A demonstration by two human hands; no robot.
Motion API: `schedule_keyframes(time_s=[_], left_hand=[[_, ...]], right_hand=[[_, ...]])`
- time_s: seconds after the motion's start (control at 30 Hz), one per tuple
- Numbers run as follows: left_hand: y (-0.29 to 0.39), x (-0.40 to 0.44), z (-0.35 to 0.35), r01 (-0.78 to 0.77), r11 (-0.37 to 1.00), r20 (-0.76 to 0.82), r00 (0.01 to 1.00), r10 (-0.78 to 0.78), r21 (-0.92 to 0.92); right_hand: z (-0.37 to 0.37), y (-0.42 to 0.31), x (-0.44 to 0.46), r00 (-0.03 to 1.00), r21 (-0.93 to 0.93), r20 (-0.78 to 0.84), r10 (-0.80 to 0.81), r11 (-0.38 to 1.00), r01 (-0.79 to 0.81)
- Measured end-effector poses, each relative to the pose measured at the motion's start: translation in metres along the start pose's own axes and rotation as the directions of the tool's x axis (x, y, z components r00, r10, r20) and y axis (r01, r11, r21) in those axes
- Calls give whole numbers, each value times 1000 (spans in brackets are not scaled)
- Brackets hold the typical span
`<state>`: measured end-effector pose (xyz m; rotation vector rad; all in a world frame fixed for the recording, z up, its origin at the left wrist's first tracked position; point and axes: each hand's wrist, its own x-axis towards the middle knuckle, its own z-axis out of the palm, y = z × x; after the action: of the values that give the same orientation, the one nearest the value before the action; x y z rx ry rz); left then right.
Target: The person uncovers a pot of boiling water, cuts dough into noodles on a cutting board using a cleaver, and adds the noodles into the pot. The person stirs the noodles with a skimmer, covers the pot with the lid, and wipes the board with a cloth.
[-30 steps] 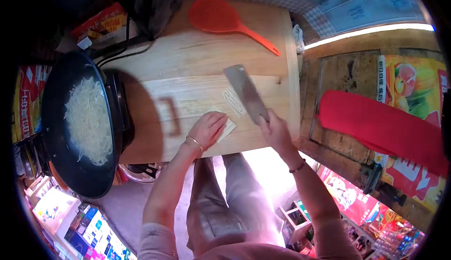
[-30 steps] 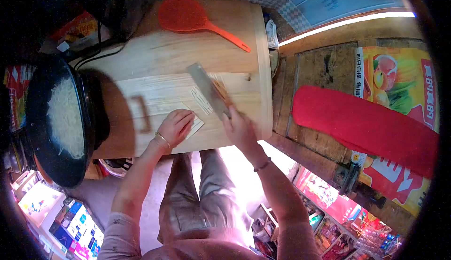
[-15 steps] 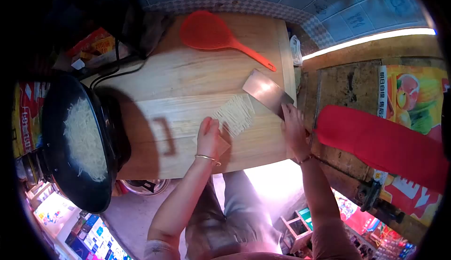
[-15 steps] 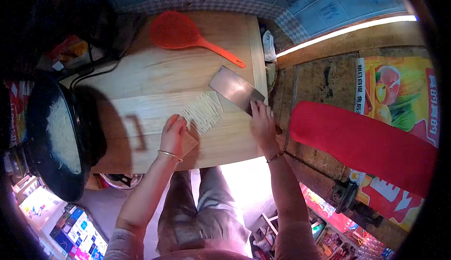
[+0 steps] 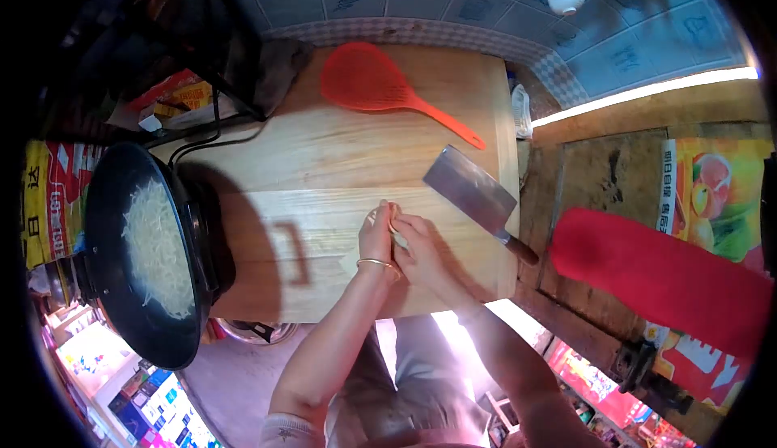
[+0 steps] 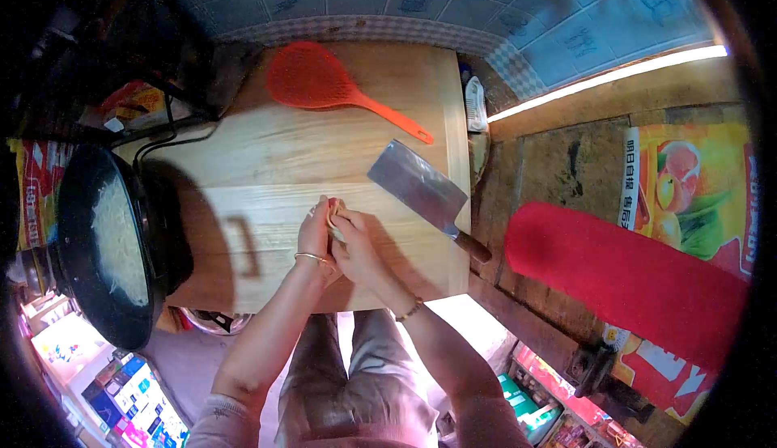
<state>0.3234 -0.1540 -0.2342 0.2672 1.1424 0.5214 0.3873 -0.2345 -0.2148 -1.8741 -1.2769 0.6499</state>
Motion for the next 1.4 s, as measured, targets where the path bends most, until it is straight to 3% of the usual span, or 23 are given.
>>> schedule_keyframes(time_s=[0.07, 0.13, 0.17, 0.27, 0.3, 0.33, 0.4, 0.43, 0.5, 0.53, 0.57, 0.67, 0.73, 0.8, 0.83, 0.9, 0.93, 1.0, 1.2, 1.23, 1.3, 1.33, 1.4], left_hand=[[9, -8, -6, 126, 989, 160, 981, -113, -73], [-4, 0, -15, 128, 980, 241, 967, -88, -154], [-8, -4, -11, 198, 932, 346, 934, -85, -304], [-44, 10, -10, 141, 897, 391, 920, 37, -418], [-53, 15, -10, 550, 283, 594, 799, 96, -785], [-61, 16, -13, 498, 135, 516, 837, 182, -856], [-77, 17, -19, 419, -202, 335, 876, 346, -885], [-32, -33, 4, 211, 568, 391, 895, 215, -795], [-12, -47, 7, -39, 988, 333, 939, 88, -151], [-27, -17, -11, 309, 707, 510, 856, 84, -636], [-42, 15, -25, 617, 136, 631, 748, 206, -775], [-29, -32, 6, 367, 170, 393, 706, 589, -915], [4, -48, 12, -124, 969, 332, 924, 192, -215], [2, -59, 26, -103, 976, 292, 944, 157, -192], [-10, -44, 26, -46, 790, 339, 887, 314, -611], [-29, -29, 23, 219, 15, 186, 791, 583, -976], [-11, -39, 26, 218, 18, 187, 790, 584, -976], [26, -60, 23, -46, 972, 302, 946, 116, -230], [46, -2, -5, -100, 978, 244, 959, 144, -185], [47, 7, -15, -399, 905, 306, 889, 341, 149], [51, 26, -27, -770, 242, 586, 615, 528, 591], [59, 29, -25, -770, 245, 584, 616, 529, 590], [67, 33, -23, -742, -364, 820, 447, 356, 563]], right_hand=[[-33, -17, 0, 971, 115, 193, 143, 979, -167], [-31, 9, -7, 858, 637, -58, 510, 681, -362], [-17, 18, -7, 829, 850, 13, 560, 431, -304], [12, -4, 8, 885, 968, -28, 465, 235, -93], [9, -22, 11, 927, 751, -153, 342, 650, -116], [6, -38, 10, 961, 373, -207, 181, 923, -93], [16, -23, 9, 984, 366, -177, 1, 928, 65], [14, -16, 22, 984, 368, -181, 0, 927, 67], [7, -3, 49, 925, 596, -152, 348, 779, -195], [14, -9, 42, 925, 596, -157, 347, 780, -191], [26, -20, 30, 951, 542, -185, 246, 833, -110], [12, -38, 22, 994, 193, -101, 43, 981, -23], [20, 0, 47, 957, 462, -105, 269, 866, -193], [11, -23, 60, 923, 491, -163, 348, 840, -230], [11, -34, 51, 982, 296, -118, 150, 949, -109], [5, -55, 34, 995, -73, 39, -88, 993, 91], [4, -52, 39, 995, -71, 38, -89, 993, 92], [2, -34, 63, 997, 184, -8, 81, 980, -78], [-10, -18, 35, 986, 66, 134, -96, 994, 88], [-18, -8, 29, 987, -60, 159, -31, 997, 41], [-30, 17, 12, 986, -347, 167, 14, 937, 46], [-29, 26, 3, 985, -349, 170, 14, 936, 47], [-24, 37, -6, 990, -477, 141, 19, 877, 51]])
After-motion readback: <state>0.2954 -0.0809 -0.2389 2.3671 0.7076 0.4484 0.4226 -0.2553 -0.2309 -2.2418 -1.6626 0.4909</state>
